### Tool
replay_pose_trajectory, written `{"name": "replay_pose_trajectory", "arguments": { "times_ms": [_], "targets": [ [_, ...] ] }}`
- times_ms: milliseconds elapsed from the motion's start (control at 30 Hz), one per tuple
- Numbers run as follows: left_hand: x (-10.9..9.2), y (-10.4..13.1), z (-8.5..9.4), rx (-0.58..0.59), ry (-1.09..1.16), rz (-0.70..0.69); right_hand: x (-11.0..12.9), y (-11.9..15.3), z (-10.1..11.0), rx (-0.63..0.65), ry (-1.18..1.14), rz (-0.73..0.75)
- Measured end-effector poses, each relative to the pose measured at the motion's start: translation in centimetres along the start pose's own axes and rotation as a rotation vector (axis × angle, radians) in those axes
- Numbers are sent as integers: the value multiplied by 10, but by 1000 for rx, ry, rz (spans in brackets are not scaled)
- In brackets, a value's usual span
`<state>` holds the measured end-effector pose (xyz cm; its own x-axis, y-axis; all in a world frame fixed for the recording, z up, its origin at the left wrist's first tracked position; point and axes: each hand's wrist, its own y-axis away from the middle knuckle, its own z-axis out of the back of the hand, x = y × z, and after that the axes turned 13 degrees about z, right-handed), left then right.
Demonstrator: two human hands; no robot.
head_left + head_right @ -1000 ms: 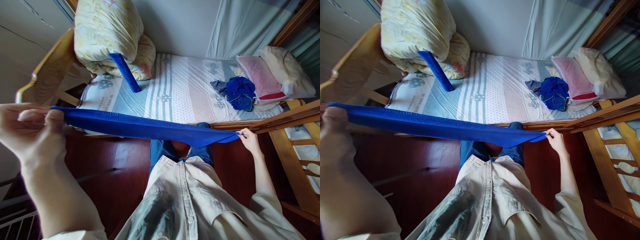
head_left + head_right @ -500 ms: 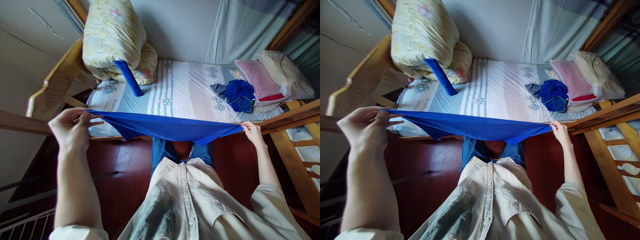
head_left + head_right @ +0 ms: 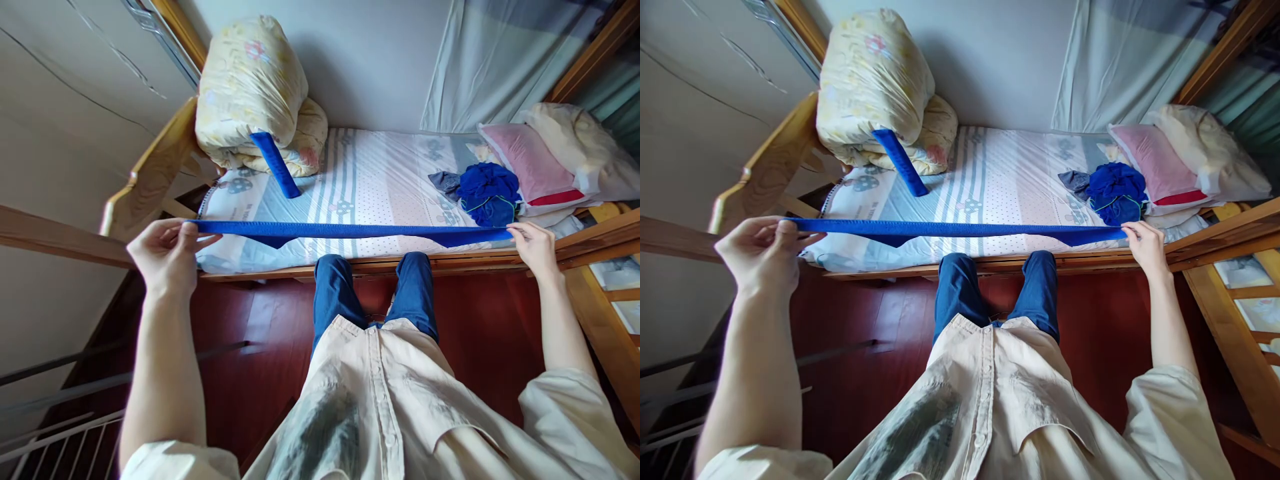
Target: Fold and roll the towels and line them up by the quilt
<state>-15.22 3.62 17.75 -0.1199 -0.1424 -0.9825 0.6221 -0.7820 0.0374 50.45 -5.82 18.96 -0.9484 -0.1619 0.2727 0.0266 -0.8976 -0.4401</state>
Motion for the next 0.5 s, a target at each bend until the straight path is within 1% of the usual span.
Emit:
{"name": "replay_pose_trajectory", "arguments": {
  "times_ms": [100, 167, 267, 333, 400, 433, 500],
  "targets": [
    [4, 5, 15, 64, -81, -13, 1, 9, 14, 75, -7, 39],
    [5, 6, 22, 107, -128, -10, 0, 11, 23, 109, 10, 40],
    [4, 2, 25, 160, -210, -2, -6, 6, 34, 167, 65, -58],
    [5, -4, 19, 204, -253, 17, -12, -1, 34, 234, 57, -153],
    [7, -13, 8, 255, -251, 60, -20, -13, 28, 297, -33, -246],
    [9, -19, 0, 277, -236, 90, -23, -20, 22, 312, -93, -293],
    [14, -31, -20, 314, -198, 156, -31, -37, 4, 302, -215, -368]
  ]
}}
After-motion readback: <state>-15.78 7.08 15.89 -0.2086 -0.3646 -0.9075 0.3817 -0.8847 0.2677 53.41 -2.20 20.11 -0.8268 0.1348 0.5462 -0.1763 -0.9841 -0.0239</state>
